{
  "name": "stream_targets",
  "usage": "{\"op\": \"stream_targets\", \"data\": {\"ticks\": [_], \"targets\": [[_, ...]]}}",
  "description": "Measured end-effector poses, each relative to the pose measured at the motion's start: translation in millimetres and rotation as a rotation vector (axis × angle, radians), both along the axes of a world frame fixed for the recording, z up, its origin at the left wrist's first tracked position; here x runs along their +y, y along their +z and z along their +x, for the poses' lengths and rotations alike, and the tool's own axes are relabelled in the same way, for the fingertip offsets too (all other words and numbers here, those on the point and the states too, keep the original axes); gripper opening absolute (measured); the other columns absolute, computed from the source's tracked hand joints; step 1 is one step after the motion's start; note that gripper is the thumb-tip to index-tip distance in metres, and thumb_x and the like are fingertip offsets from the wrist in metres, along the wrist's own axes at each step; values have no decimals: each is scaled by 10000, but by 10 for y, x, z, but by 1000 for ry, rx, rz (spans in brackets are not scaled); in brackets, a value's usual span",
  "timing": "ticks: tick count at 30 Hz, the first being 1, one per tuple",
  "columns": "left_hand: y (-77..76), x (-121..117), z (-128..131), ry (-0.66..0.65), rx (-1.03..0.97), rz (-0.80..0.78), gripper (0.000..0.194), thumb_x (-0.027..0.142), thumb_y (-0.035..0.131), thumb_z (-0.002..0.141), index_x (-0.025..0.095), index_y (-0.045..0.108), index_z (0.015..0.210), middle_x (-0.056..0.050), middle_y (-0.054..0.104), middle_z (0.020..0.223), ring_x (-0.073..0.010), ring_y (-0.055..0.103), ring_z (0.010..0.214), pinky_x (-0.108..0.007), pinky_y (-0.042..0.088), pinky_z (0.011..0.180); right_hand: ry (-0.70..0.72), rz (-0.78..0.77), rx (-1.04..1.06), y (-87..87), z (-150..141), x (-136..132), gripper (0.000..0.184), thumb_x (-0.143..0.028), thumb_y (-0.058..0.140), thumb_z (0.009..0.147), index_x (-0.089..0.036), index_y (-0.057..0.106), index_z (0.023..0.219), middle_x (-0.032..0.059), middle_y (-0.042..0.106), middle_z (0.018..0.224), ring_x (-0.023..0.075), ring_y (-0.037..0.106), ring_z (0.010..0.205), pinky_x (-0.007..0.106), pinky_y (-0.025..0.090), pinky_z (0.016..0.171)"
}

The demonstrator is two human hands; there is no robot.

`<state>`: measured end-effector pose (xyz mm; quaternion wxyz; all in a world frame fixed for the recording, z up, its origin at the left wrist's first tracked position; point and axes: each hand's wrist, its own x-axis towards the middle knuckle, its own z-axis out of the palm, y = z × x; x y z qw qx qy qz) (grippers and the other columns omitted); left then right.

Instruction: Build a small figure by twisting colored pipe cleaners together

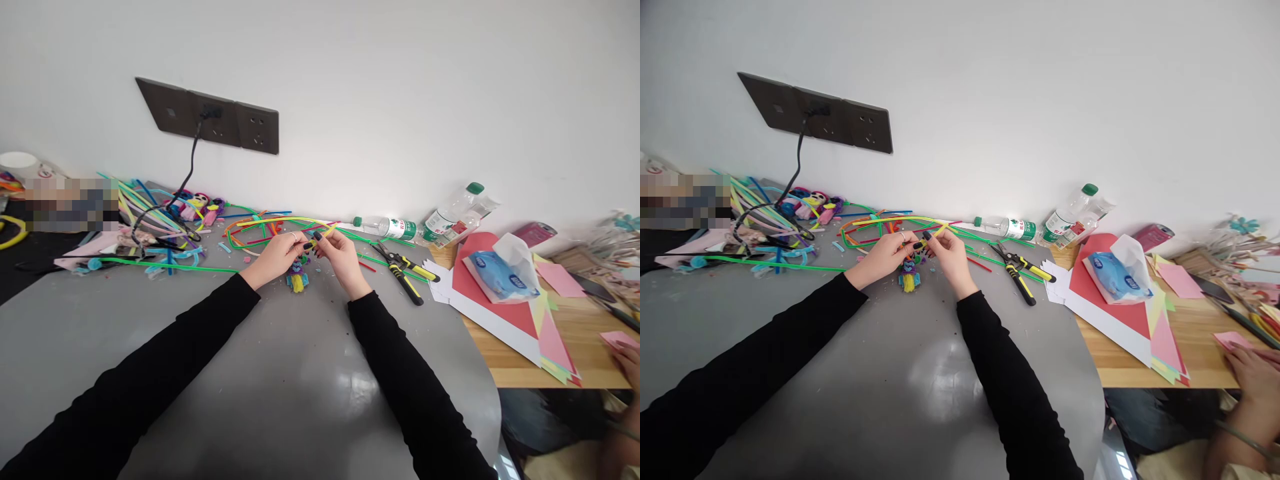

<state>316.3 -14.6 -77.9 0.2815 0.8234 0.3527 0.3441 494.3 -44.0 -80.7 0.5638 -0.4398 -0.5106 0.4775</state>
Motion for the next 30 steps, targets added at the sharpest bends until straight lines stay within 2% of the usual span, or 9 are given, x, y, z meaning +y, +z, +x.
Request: {"op": "stream_targets", "data": {"ticks": [5,12,19,22,27,30], "targets": [[-37,35,-12,-23,53,75,169,249,454,927,206,542,789,-39,639,786,-202,599,748,-298,445,716,-10,16,-87,-19,-11,24,486,-648,824,691,-206,633,756,-7,637,672,134,565,593,296,511,605],[-39,64,-64,-69,113,151,200,245,456,940,202,563,777,-55,649,794,-210,610,760,-314,461,737,35,3,-97,-40,11,41,460,-622,839,692,-206,642,701,0,632,612,143,557,550,307,496,562],[19,-21,-15,-2,-55,-2,254,380,484,960,187,642,912,-42,685,853,-180,605,739,-264,420,606,24,-69,119,-53,10,38,483,-609,905,610,-199,689,747,5,681,677,131,582,590,292,515,611],[20,-27,6,31,-97,-22,261,391,487,956,190,616,849,-29,671,800,-176,598,724,-265,421,619,40,-99,195,-69,-17,29,492,-596,921,589,-196,703,774,6,689,691,133,601,622,289,522,640],[18,8,-11,35,-39,8,254,355,497,938,196,562,750,-8,622,704,-160,552,652,-273,411,636,46,-89,180,-66,-34,18,473,-552,926,601,-210,719,853,-11,690,709,130,606,620,286,520,635],[32,13,-32,3,-10,-13,239,355,529,918,194,581,749,-5,626,695,-160,556,655,-273,422,646,82,-90,117,-45,-9,22,451,-553,928,603,-205,705,784,-13,675,673,126,588,591,288,512,616]]}}
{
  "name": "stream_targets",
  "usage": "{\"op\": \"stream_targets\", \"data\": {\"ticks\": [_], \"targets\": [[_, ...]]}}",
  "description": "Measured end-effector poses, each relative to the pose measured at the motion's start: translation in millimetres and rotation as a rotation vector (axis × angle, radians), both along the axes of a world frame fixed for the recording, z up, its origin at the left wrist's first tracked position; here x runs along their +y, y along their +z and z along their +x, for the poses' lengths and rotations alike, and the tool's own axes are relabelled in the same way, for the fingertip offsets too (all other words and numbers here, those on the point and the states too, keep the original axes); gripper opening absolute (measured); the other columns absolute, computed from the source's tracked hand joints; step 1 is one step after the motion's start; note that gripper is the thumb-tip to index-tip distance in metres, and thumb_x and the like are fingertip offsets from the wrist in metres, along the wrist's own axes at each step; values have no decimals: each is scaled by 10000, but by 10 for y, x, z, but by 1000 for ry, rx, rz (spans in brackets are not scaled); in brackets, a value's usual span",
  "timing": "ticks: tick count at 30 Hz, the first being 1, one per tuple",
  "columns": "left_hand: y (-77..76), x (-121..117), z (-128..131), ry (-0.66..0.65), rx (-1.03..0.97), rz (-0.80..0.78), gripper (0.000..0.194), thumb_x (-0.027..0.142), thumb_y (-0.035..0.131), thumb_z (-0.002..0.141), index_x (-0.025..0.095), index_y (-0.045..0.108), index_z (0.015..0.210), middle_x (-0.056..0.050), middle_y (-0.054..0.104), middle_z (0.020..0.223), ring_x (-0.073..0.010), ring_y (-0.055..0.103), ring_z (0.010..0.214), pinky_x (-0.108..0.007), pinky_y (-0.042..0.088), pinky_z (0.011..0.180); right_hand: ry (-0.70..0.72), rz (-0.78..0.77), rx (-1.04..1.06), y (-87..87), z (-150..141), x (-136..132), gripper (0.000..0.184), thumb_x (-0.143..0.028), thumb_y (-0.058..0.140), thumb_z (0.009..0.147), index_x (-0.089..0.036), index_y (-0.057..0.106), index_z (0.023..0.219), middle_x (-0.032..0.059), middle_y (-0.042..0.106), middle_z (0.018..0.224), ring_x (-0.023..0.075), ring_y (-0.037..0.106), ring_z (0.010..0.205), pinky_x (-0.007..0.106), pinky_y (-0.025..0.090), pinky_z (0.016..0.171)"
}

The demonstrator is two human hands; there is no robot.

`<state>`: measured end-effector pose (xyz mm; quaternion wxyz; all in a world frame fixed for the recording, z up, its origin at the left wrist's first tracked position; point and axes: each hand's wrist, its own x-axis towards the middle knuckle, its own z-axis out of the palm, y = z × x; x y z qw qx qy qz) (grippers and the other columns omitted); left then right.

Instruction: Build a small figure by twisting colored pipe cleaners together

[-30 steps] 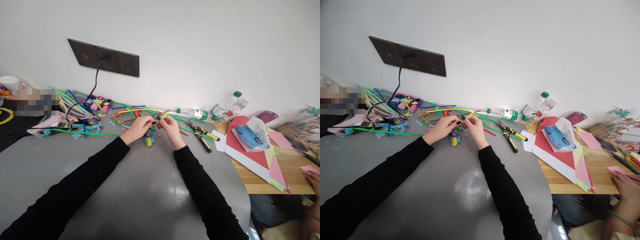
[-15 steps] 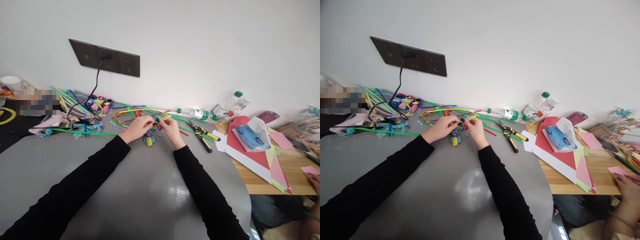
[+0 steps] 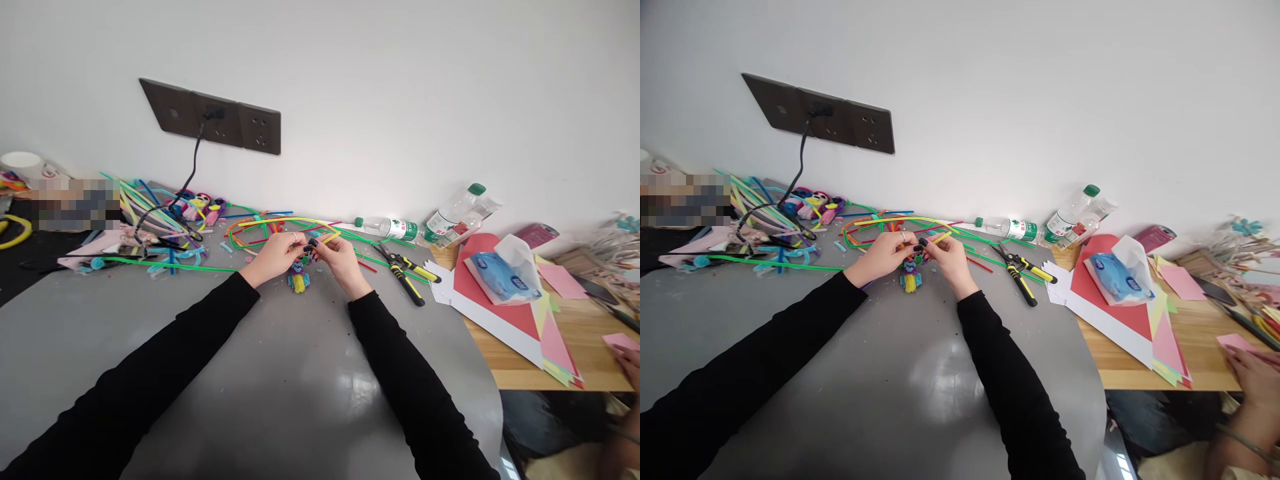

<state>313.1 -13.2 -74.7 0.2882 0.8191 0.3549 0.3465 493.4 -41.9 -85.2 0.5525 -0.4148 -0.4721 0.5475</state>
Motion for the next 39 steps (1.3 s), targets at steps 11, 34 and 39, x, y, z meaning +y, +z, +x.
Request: {"op": "stream_targets", "data": {"ticks": [11,34,39], "targets": [[-28,-33,27,-72,-253,-335,410,589,598,884,185,648,934,-32,644,775,-165,598,632,-256,469,519,-64,-50,77,42,45,-2,522,-589,951,524,-208,720,795,6,704,701,142,609,633,295,531,651],[-8,-72,87,59,-391,-201,450,630,672,855,192,572,881,-37,623,809,-169,599,705,-268,467,579,-43,12,64,122,-102,-105,456,-581,894,630,-226,658,792,-19,651,691,145,611,644,289,499,625],[3,-72,80,24,-396,-204,489,670,666,856,190,572,875,-30,615,789,-166,595,695,-277,485,588,-52,83,5,165,-82,-115,405,-559,871,686,-230,663,796,-17,652,703,144,621,662,293,502,662]]}}
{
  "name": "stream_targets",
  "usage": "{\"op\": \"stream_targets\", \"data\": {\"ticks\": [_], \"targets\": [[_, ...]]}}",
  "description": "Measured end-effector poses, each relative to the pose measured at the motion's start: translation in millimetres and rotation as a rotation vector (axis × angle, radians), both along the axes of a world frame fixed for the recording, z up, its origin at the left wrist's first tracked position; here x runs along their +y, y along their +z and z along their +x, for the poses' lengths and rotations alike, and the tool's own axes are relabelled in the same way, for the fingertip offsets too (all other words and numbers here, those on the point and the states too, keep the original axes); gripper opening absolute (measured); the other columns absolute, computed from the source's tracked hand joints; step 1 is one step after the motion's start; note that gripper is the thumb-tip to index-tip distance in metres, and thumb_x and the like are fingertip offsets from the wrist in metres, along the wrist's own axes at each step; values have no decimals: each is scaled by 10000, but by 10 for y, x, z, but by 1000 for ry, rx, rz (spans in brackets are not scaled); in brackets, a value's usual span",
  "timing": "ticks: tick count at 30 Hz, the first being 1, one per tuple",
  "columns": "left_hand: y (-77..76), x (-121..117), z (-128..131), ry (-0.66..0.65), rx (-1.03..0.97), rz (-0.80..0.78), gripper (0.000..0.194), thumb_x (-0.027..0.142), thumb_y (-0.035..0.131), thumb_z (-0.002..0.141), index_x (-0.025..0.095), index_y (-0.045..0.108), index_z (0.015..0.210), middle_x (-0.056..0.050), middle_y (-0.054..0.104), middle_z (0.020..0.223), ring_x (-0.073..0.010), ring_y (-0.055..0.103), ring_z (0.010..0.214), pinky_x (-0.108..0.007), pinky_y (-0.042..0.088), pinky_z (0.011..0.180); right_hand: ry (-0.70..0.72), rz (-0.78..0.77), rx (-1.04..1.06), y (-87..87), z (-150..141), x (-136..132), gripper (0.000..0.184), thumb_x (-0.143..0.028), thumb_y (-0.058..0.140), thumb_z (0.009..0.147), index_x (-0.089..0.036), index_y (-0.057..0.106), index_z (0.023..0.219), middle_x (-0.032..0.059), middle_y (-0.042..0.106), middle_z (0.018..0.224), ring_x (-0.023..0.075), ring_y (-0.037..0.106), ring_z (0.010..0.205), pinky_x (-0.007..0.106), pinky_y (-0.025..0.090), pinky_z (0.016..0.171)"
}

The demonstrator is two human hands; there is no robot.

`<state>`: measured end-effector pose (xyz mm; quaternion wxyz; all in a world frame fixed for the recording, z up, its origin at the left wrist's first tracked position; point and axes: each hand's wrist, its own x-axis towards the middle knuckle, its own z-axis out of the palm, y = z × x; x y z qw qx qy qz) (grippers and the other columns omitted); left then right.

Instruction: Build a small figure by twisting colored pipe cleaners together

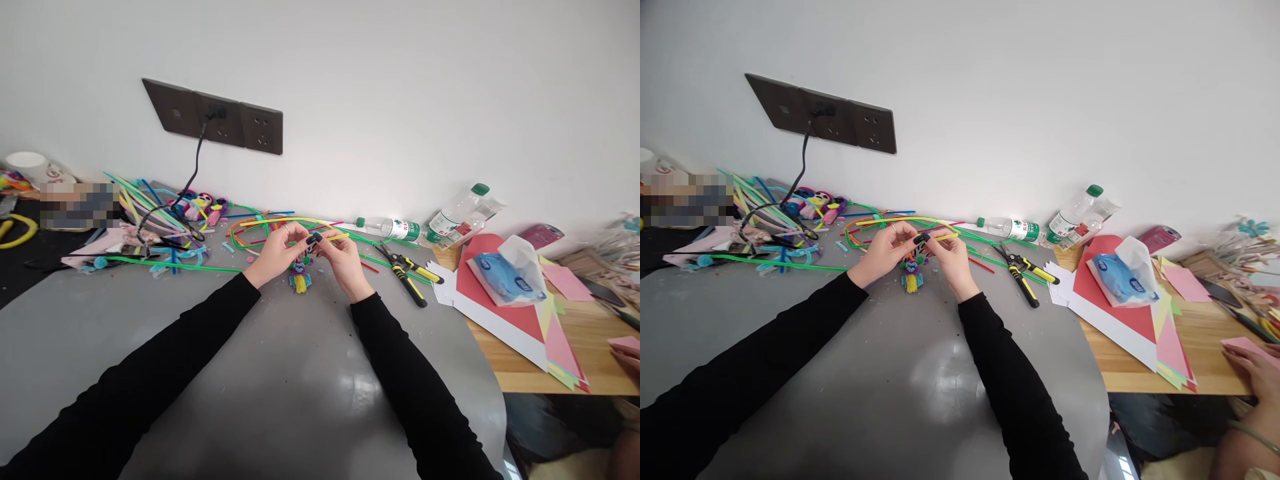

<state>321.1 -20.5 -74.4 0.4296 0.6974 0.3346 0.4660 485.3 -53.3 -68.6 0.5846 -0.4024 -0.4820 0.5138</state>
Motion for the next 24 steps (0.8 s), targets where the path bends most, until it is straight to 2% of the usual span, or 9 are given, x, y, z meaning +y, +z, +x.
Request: {"op": "stream_targets", "data": {"ticks": [4,10,14,18,24], "targets": [[60,-4,-36,-34,10,8,521,696,676,840,185,572,846,-37,630,809,-165,594,725,-268,492,609,32,65,-90,45,57,3,384,-555,849,730,-224,666,796,-10,664,719,146,626,671,292,490,656],[167,3,-137,-98,131,2,462,620,715,836,171,604,817,-50,653,828,-160,592,712,-255,458,577,69,87,-253,92,160,7,393,-567,828,749,-211,664,786,3,680,732,138,586,649,277,436,612],[193,10,-176,-103,232,48,373,542,682,865,175,628,823,-48,668,826,-165,608,711,-253,458,576,58,103,-363,121,189,-7,370,-552,809,759,-209,669,764,-4,660,735,134,569,657,273,447,619],[204,13,-191,-104,279,64,304,476,663,871,179,631,814,-46,673,814,-168,614,708,-253,458,572,93,87,-325,113,190,-1,370,-535,831,727,-210,655,750,4,679,760,150,610,714,291,497,688],[142,96,-229,-42,149,45,393,567,686,855,188,593,815,-36,646,802,-166,606,709,-271,492,607,57,48,-261,81,233,30,383,-554,837,719,-214,672,777,16,699,764,160,633,718,295,500,676]]}}
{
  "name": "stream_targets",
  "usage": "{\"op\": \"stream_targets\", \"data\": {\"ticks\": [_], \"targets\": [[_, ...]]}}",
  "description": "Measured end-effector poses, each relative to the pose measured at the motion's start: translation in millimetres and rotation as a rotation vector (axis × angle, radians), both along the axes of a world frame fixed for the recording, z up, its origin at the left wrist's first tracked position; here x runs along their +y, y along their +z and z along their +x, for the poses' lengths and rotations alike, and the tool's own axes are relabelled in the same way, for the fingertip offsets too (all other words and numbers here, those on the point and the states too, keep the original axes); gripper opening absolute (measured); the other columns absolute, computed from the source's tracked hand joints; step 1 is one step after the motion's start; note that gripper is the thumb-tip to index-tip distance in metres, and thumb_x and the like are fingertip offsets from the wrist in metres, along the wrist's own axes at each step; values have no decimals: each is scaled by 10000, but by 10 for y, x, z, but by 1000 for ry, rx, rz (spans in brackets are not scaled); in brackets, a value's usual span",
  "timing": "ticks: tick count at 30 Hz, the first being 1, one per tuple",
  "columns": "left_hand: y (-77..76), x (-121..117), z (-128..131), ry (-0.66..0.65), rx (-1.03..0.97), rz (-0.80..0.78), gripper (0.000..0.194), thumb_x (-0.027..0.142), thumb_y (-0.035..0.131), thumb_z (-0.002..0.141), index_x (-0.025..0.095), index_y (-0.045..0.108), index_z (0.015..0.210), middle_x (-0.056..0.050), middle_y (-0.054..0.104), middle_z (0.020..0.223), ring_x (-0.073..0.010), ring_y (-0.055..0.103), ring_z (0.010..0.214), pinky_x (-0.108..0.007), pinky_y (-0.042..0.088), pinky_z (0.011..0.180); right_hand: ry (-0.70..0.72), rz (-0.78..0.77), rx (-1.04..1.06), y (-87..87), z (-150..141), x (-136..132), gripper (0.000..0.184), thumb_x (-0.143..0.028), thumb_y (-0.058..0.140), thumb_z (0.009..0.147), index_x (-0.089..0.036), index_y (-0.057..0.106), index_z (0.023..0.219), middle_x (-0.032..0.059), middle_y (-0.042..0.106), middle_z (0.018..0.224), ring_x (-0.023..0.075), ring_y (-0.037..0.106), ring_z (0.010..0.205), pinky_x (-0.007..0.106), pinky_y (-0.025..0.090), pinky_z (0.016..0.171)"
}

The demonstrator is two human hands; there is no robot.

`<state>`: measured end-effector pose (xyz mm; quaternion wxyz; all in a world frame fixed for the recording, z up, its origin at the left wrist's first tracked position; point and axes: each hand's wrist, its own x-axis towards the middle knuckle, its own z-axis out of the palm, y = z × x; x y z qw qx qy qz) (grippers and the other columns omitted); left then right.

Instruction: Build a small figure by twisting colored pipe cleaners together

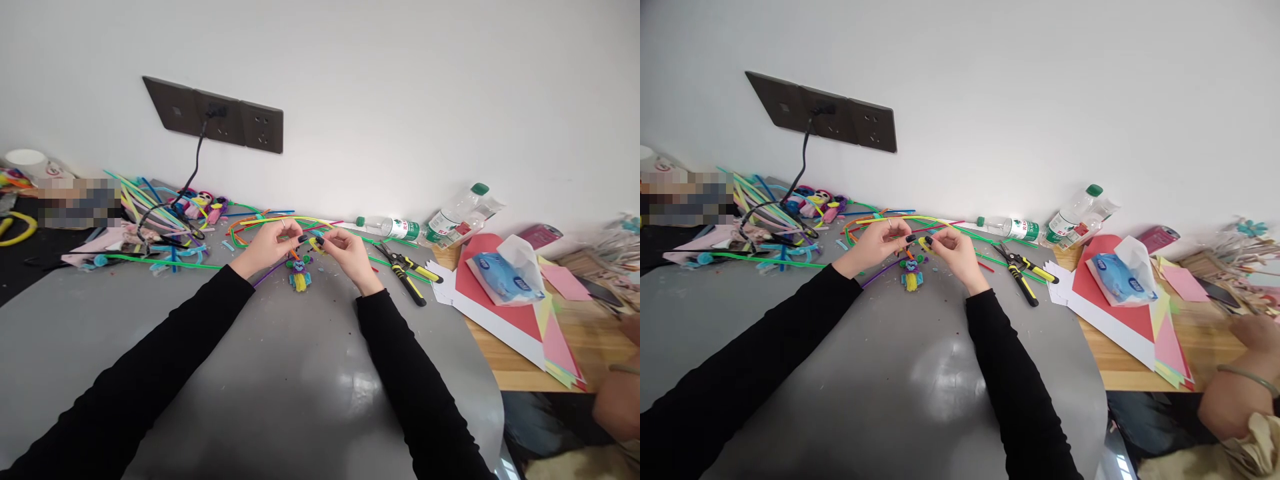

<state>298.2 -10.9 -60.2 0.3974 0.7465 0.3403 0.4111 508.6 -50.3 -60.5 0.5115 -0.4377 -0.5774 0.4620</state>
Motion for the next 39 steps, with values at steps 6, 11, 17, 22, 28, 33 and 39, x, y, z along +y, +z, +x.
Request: {"op": "stream_targets", "data": {"ticks": [6,11,17,22,28,33,39], "targets": [[-57,17,32,30,-114,-104,540,686,692,824,171,634,976,-55,689,861,-152,597,646,-264,495,547,0,-4,53,25,-2,-9,402,-575,846,710,-214,682,778,1,676,734,142,603,683,297,502,684],[-15,-72,93,24,-80,-91,541,684,700,826,149,692,910,-78,711,892,-161,598,671,-277,489,563,30,-6,57,36,-48,-34,391,-562,849,720,-213,688,795,-1,662,740,147,601,701,308,512,718],[4,-100,107,-10,-78,-75,562,712,689,826,152,690,872,-62,692,832,-146,584,636,-265,487,554,32,10,73,43,-71,-47,379,-549,837,745,-212,666,779,-10,650,739,136,578,689,297,492,706],[-43,-101,143,31,-137,-49,539,690,710,815,153,679,836,-49,670,762,-140,572,605,-256,477,535,29,24,109,24,-82,-42,375,-533,847,744,-211,656,765,-17,639,738,128,561,683,291,479,691],[-86,-135,199,81,-224,-67,502,655,740,800,160,664,838,-32,658,712,-125,551,530,-257,455,497,0,45,123,-15,-104,-35,357,-524,848,747,-217,665,755,-14,634,756,136,548,709,295,469,697],[-93,-160,229,94,-317,-121,545,688,764,772,158,656,833,-36,672,674,-150,607,558,-269,500,525,-10,61,140,-51,-133,-33,329,-498,839,770,-215,671,751,-6,643,789,145,568,743,310,495,737],[-108,-137,234,26,-312,-214,581,715,774,753,154,649,846,-54,708,695,-162,655,570,-278,548,547,-68,101,107,-70,-133,-34,337,-507,824,785,-214,657,770,1,656,794,153,594,749,313,503,743]]}}
